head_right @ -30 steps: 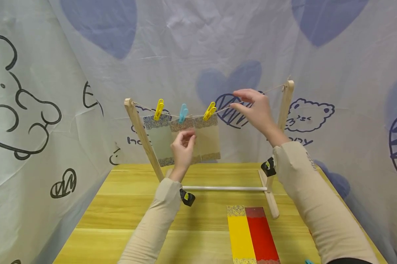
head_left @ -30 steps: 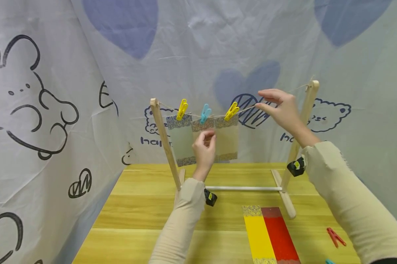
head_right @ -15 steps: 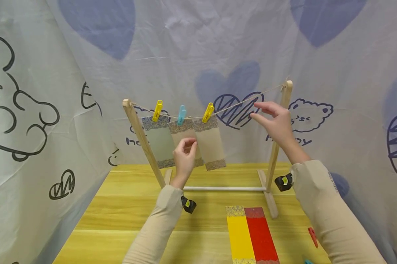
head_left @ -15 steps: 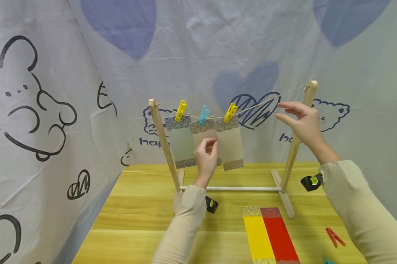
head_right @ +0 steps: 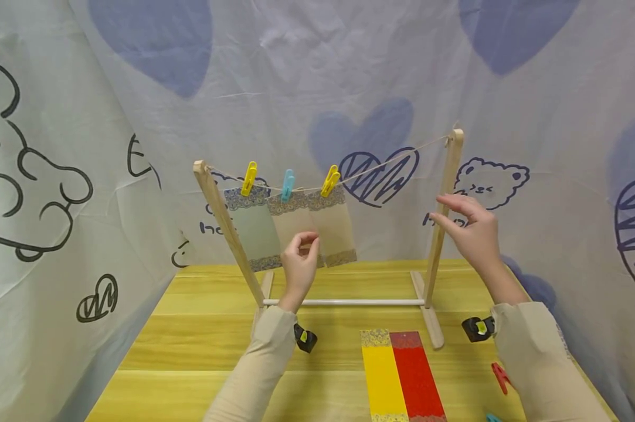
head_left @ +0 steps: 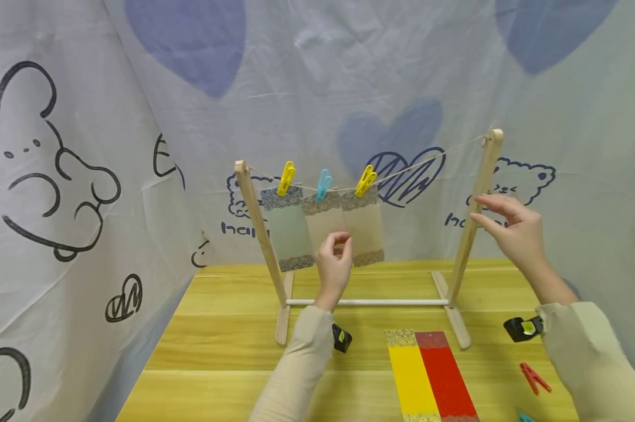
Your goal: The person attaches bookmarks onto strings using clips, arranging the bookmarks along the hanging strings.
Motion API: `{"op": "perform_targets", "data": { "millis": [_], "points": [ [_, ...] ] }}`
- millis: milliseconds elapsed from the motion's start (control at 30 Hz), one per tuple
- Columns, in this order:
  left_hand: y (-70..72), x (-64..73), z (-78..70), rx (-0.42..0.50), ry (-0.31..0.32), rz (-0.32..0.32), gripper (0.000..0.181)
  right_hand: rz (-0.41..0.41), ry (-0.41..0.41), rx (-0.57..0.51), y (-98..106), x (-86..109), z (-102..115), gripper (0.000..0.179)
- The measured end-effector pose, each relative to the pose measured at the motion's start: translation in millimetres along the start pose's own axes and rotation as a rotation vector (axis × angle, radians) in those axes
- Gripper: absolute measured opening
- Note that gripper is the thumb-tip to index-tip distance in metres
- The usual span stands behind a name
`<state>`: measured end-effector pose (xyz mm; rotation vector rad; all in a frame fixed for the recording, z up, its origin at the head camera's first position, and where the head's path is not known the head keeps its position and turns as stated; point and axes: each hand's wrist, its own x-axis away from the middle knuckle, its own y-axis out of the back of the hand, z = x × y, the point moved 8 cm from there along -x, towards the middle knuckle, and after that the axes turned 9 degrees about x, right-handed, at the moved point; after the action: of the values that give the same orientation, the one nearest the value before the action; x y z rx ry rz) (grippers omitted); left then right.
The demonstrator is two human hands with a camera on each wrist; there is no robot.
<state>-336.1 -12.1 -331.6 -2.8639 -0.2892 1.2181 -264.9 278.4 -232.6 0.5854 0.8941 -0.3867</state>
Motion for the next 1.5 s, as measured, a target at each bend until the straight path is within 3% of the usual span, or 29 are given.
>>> {"op": "perform_targets", "data": {
  "millis": [500, 800, 1100, 1500],
  "points": [
    [-5.7, 24.4, 12.3, -0.018, 0.034, 0.045, 0.009, 0.049, -0.091, 0.040, 25.9, 54.3, -27.9, 0.036],
    [-9.1, 42.8, 24.6, -0.031, 0.040, 0.070, 0.009, 0.077, -0.202, 0.054, 28.2, 90.0, -48.4, 0.033],
    [-12.8, 67.6, 44.5, -0.043, 0.132, 0.112, 0.009, 0.116, -0.300, 0.079, 28.6, 129.0, -63.7, 0.031],
    [-16.3, 97.7, 59.5, -0.071, 0.167, 0.131, 0.008, 0.148, -0.486, 0.030, 33.5, 182.9, -85.2, 0.029]
  ]
}}
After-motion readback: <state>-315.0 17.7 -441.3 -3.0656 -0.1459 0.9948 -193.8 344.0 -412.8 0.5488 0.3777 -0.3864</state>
